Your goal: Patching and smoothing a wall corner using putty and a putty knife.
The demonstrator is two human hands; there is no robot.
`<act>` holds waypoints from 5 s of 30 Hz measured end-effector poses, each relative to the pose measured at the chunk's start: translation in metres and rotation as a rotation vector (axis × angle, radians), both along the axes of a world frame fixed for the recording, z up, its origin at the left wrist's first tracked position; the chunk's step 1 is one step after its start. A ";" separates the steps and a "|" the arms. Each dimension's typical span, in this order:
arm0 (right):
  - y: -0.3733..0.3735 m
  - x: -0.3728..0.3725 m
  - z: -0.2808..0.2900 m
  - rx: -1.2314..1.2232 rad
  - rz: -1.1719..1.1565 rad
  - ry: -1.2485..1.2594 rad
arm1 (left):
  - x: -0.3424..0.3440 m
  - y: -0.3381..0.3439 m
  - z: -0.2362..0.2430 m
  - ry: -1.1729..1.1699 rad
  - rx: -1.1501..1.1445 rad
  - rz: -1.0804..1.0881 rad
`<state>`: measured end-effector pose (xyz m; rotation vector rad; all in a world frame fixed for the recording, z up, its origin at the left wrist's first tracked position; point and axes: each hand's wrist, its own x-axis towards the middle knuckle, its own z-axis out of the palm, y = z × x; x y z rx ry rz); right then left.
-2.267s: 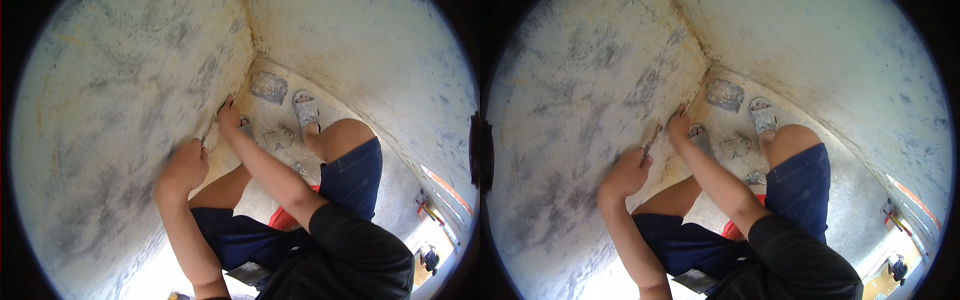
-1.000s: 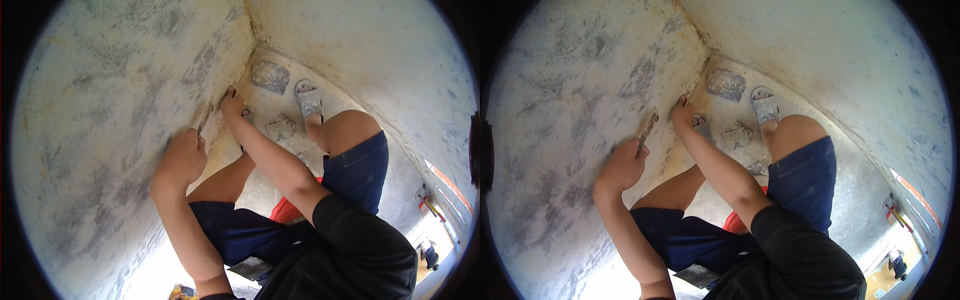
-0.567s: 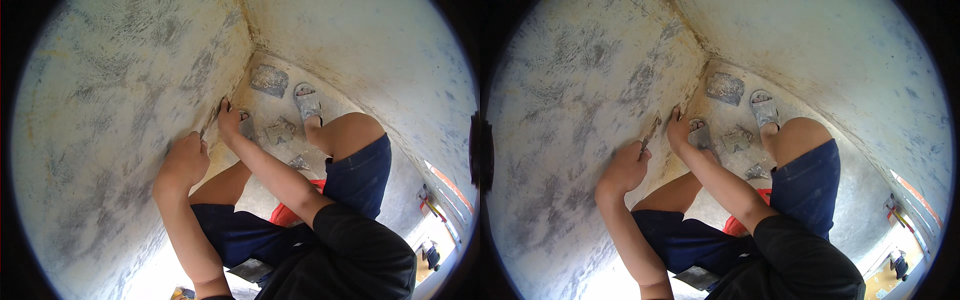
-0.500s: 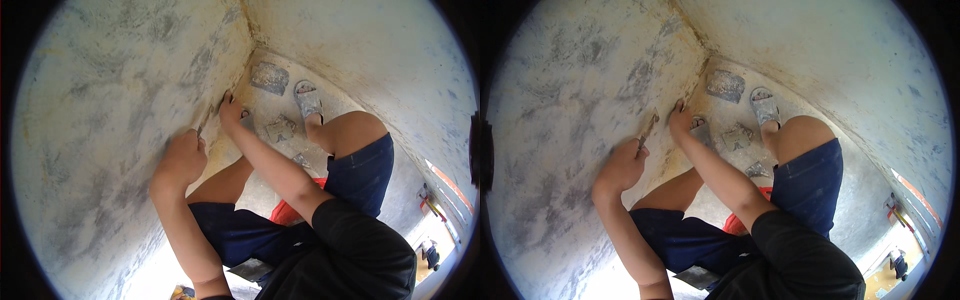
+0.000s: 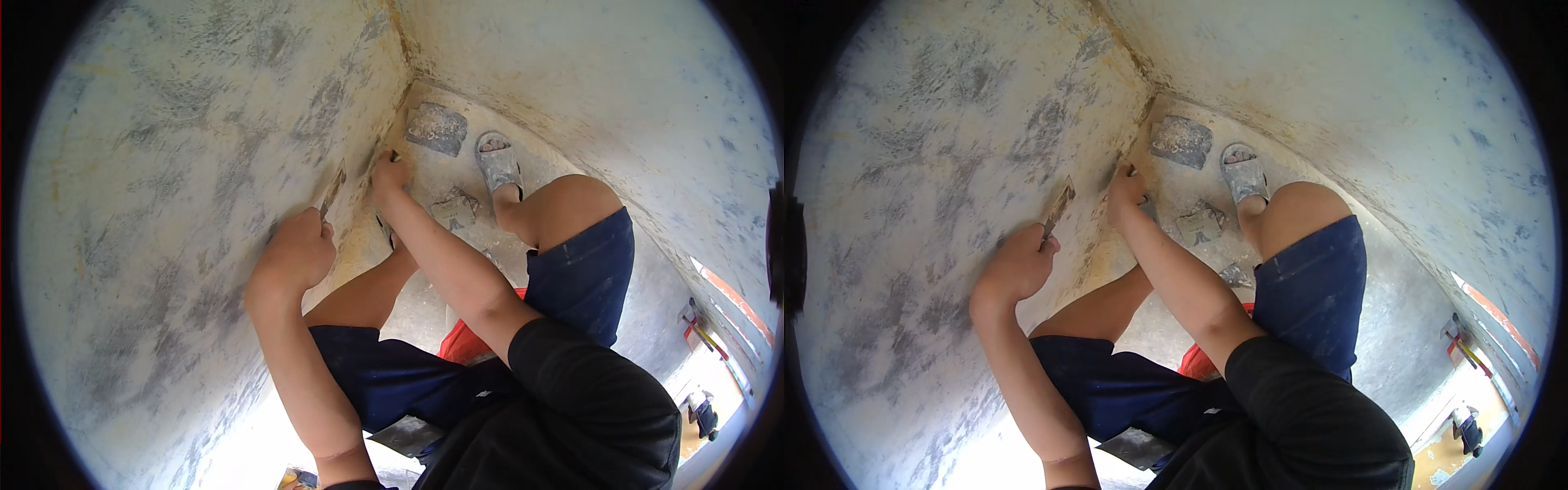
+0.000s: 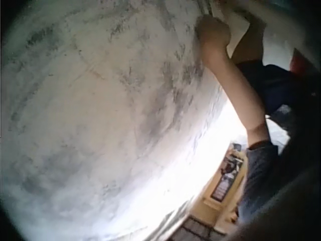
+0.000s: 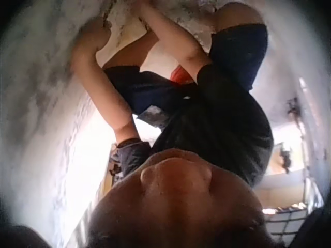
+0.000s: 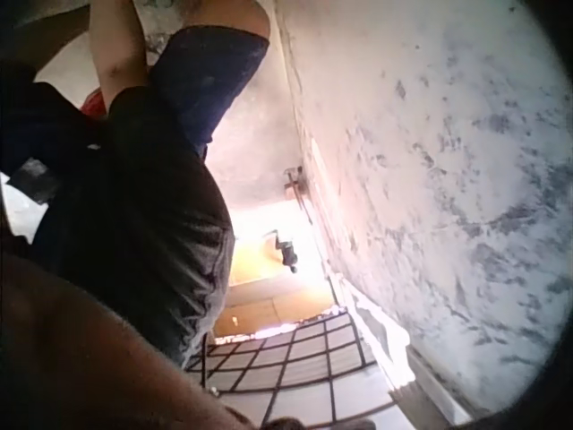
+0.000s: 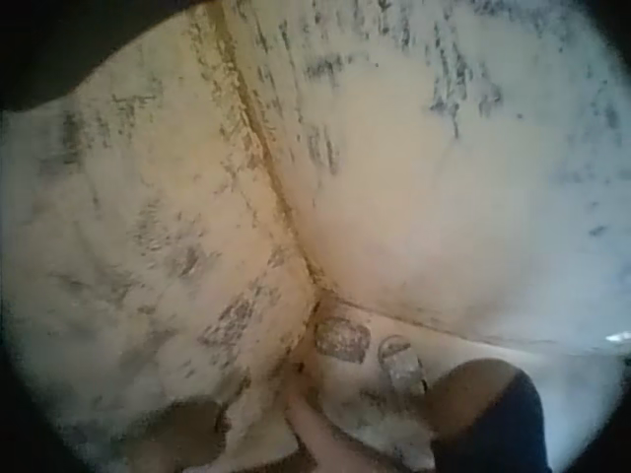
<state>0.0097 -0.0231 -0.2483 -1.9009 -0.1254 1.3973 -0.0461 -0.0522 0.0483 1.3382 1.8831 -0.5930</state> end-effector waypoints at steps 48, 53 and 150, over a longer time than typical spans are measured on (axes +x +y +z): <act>-0.001 0.015 0.009 0.396 0.143 0.202 | 0.008 0.002 0.001 -0.032 0.069 -0.013; -0.017 -0.019 0.013 0.479 0.186 -0.016 | 0.013 0.004 0.002 -0.026 0.052 -0.041; 0.003 -0.018 0.026 0.285 0.202 -0.035 | 0.012 0.015 -0.016 -0.070 0.325 -0.055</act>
